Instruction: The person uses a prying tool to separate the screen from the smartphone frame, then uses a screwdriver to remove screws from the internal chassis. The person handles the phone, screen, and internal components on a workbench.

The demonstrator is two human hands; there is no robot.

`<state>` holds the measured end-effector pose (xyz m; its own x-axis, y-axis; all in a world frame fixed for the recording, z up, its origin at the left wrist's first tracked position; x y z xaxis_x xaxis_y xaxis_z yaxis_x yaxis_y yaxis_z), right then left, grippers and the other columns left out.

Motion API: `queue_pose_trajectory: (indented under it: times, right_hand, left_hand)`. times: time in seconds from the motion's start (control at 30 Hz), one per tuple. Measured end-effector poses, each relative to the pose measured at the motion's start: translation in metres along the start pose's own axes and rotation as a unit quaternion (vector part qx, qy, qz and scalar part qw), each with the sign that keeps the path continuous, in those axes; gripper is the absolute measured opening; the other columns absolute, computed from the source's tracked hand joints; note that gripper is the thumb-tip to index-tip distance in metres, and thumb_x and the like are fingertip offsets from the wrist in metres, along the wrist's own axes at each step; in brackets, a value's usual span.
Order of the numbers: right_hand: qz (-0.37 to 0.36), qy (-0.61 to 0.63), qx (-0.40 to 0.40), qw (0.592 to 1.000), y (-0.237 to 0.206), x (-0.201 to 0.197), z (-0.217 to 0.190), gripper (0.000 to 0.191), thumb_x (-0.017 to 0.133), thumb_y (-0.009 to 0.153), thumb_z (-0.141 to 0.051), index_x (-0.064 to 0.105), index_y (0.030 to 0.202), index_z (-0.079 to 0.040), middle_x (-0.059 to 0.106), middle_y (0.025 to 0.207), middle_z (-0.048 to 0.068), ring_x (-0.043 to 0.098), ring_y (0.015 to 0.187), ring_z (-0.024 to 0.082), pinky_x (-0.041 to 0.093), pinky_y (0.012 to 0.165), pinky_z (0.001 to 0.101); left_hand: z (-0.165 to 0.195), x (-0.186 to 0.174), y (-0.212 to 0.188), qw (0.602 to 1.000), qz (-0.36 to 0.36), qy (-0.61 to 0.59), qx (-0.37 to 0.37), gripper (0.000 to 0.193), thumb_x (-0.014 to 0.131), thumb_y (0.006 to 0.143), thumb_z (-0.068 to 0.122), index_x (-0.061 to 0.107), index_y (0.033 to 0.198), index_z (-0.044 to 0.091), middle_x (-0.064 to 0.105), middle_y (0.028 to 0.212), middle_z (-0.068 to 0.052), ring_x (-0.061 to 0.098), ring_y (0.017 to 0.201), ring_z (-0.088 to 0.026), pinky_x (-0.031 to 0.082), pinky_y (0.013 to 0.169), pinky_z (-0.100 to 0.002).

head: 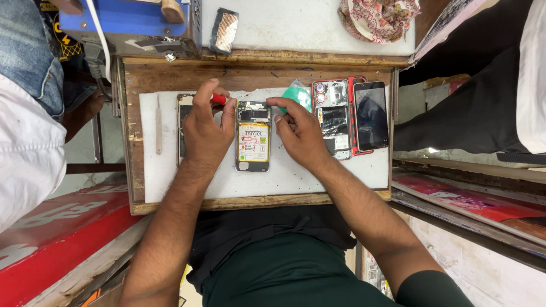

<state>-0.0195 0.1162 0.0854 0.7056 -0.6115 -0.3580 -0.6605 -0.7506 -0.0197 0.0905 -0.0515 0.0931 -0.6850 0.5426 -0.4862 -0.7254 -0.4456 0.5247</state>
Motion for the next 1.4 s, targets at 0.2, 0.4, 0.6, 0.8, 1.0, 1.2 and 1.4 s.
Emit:
queue_pose_trajectory:
  times: [0.2,0.4,0.6,0.8,1.0,1.2,1.4]
  right_hand:
    - [0.003,-0.016,0.009,1.000,0.001,0.001,0.000,0.036,0.054,0.103,-0.001,0.061,0.138,-0.007,0.064,0.085,0.003,0.060,0.071,0.006,0.051,0.063,0.0225]
    - [-0.004,-0.021,-0.004,1.000,0.000,0.001,-0.003,0.037,0.053,0.103,-0.001,0.058,0.139,-0.008,0.069,0.100,0.005,0.067,0.079,0.008,0.058,0.069,0.0244]
    - [-0.005,-0.074,-0.016,0.997,0.001,0.003,-0.006,0.036,0.054,0.103,-0.003,0.059,0.138,-0.009,0.071,0.105,0.008,0.067,0.077,0.008,0.055,0.064,0.0246]
    - [0.002,-0.090,-0.023,0.996,0.002,0.004,-0.009,0.036,0.056,0.102,-0.003,0.061,0.137,-0.009,0.072,0.112,0.009,0.062,0.074,0.007,0.052,0.061,0.0250]
    - [0.019,-0.090,-0.038,0.995,-0.001,0.001,-0.015,0.035,0.058,0.099,-0.003,0.063,0.134,-0.008,0.073,0.118,0.010,0.062,0.074,0.008,0.052,0.063,0.0249]
    - [0.029,-0.085,-0.030,0.995,0.000,0.002,-0.015,0.035,0.059,0.098,-0.004,0.065,0.132,-0.008,0.074,0.112,0.010,0.063,0.072,0.010,0.052,0.061,0.0256]
    - [0.036,-0.097,-0.035,0.994,0.006,0.000,-0.021,0.035,0.061,0.098,-0.004,0.067,0.132,-0.008,0.074,0.103,0.010,0.062,0.070,0.012,0.051,0.061,0.0273]
  left_hand:
    - [0.010,0.001,0.007,0.998,-0.048,-0.002,0.038,0.064,0.066,0.103,-0.007,0.029,0.151,0.011,0.069,0.124,-0.018,0.075,0.109,-0.030,0.065,0.093,-0.037]
    - [0.025,-0.006,0.026,0.983,-0.105,0.150,0.026,0.045,0.080,0.096,0.016,0.051,0.129,0.008,0.068,0.096,-0.013,0.071,0.085,-0.031,0.058,0.072,-0.044]
    - [0.027,-0.018,0.042,0.968,-0.181,0.162,-0.055,0.032,0.080,0.096,0.023,0.054,0.104,0.006,0.068,0.086,-0.011,0.071,0.075,-0.031,0.056,0.061,-0.045]
    - [0.026,-0.022,0.053,0.948,-0.232,0.198,-0.085,0.030,0.075,0.099,0.027,0.056,0.113,0.008,0.074,0.091,-0.012,0.074,0.080,-0.033,0.058,0.068,-0.047]
    - [0.036,-0.026,0.059,0.957,-0.231,0.173,-0.040,0.034,0.074,0.095,0.019,0.056,0.122,0.009,0.075,0.091,-0.014,0.074,0.077,-0.036,0.058,0.067,-0.049]
    - [0.037,-0.030,0.062,0.963,-0.229,0.125,-0.072,0.033,0.071,0.094,0.014,0.056,0.123,0.010,0.077,0.091,-0.012,0.074,0.078,-0.036,0.057,0.065,-0.049]
    - [0.035,-0.027,0.073,0.960,-0.205,0.186,-0.036,0.039,0.073,0.091,0.024,0.056,0.122,0.009,0.075,0.090,-0.015,0.075,0.079,-0.034,0.059,0.066,-0.047]
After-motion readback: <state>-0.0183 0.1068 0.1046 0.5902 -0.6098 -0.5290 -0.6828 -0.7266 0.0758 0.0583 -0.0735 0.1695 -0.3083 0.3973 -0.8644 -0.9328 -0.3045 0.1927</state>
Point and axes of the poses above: each hand's wrist, its own y-axis towards the middle knuckle, its own x-axis out of the palm, z = x × y, the point moved 6 cm from there along y, towards the middle knuckle
